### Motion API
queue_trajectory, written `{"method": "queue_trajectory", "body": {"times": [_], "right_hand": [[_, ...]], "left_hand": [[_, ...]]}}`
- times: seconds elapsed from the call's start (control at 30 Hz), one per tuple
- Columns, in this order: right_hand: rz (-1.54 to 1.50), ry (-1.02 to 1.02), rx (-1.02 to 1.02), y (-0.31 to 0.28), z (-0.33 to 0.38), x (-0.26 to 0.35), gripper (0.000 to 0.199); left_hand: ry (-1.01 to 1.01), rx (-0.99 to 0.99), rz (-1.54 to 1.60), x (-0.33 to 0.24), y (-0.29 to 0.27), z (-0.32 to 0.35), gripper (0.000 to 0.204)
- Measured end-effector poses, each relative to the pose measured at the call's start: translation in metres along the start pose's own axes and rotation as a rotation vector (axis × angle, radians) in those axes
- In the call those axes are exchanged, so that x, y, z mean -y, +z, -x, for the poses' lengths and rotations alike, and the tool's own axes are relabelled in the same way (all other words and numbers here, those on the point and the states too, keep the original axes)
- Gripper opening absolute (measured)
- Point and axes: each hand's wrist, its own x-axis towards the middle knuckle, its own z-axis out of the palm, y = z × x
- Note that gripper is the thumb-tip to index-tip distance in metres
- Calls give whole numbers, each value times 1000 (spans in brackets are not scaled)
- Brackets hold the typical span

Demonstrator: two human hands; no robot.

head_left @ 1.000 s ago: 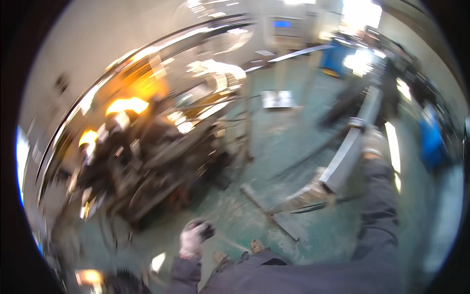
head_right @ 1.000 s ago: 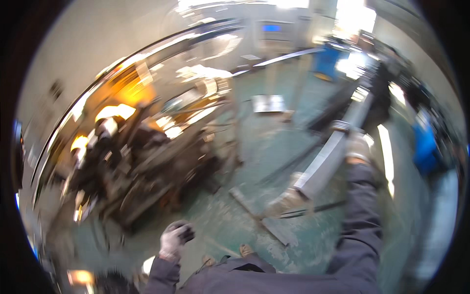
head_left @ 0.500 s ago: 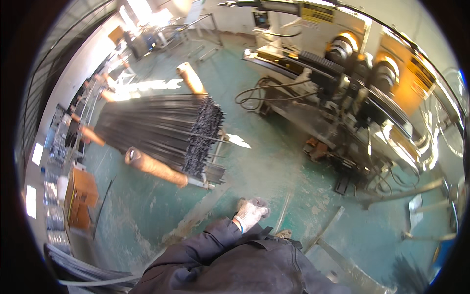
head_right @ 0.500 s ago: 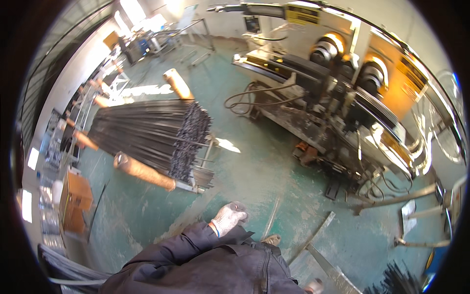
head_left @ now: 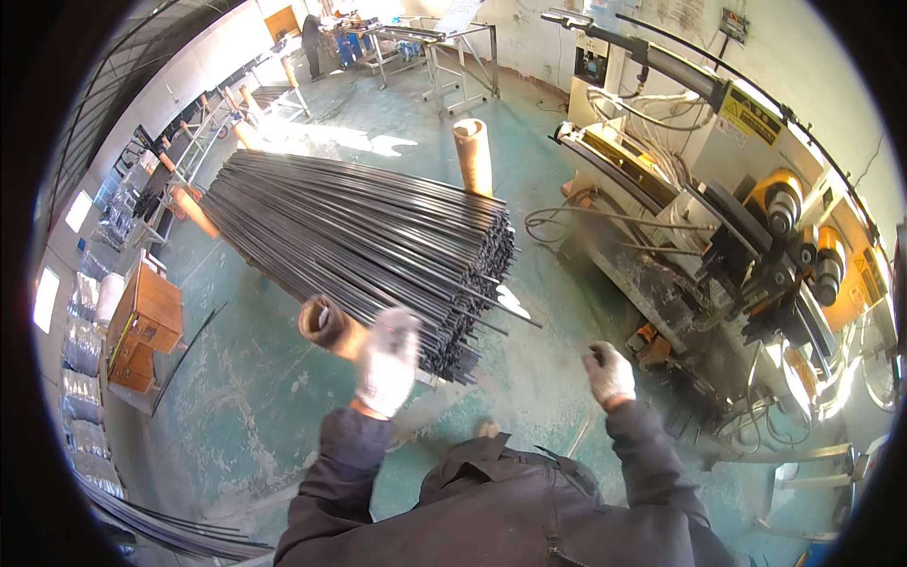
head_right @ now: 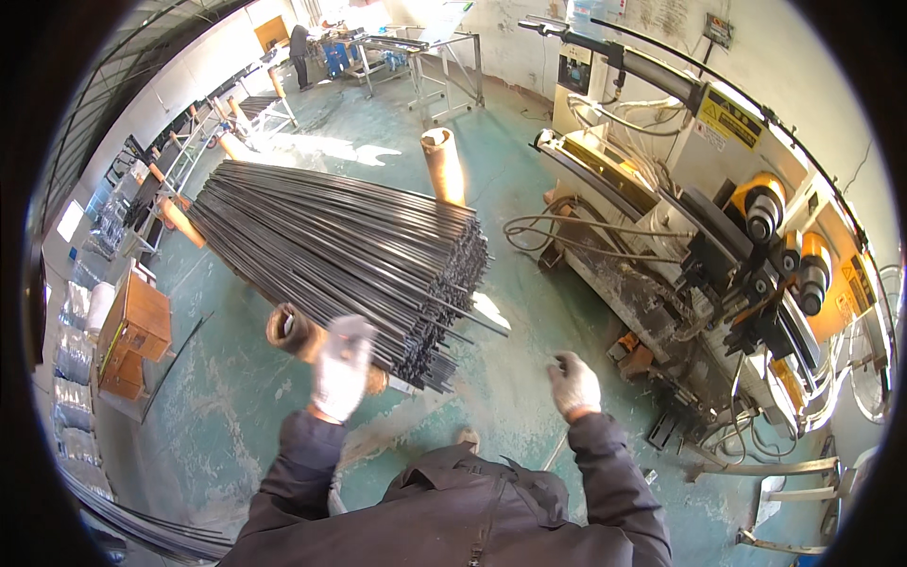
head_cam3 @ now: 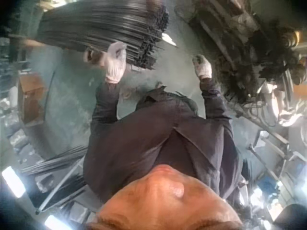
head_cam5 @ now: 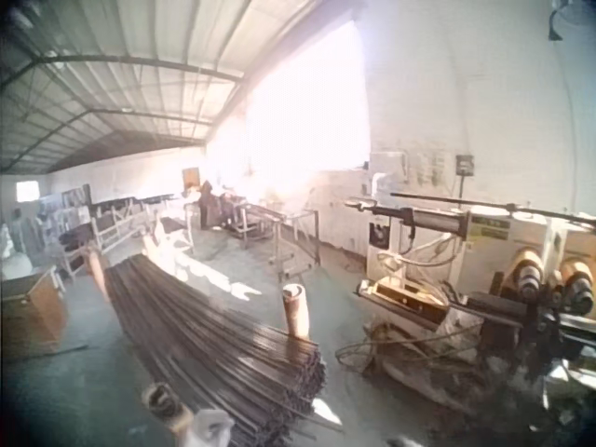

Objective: The person repeatedly picks up bundles of long metal rods and feeds them into a machine with rotating rollers. The rods are then moved to a stack on the floor. The cycle repeats throughout the clip.

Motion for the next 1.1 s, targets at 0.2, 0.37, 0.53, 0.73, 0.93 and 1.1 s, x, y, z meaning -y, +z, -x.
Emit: {"method": "queue_trajectory", "body": {"times": [0.2,0.37,0.53,0.73,0.93,1.1], "right_hand": [[455,-99,281,127,-112,82,33],[665,-358,364,174,-161,124,22],[416,-592,75,211,-245,192,55],[801,-392,223,263,-344,258,87],[740,-428,478,270,-375,257,77],[673,-454,737,263,-396,267,55]], "left_hand": [[31,-251,-211,63,-106,-97,18],[-147,-200,-416,85,-106,-94,17],[-118,-225,-599,74,-88,-107,14],[-308,-195,-673,57,-78,-129,14],[-479,-169,-716,59,-75,-136,20],[-538,-140,-745,59,-75,-139,23]]}}
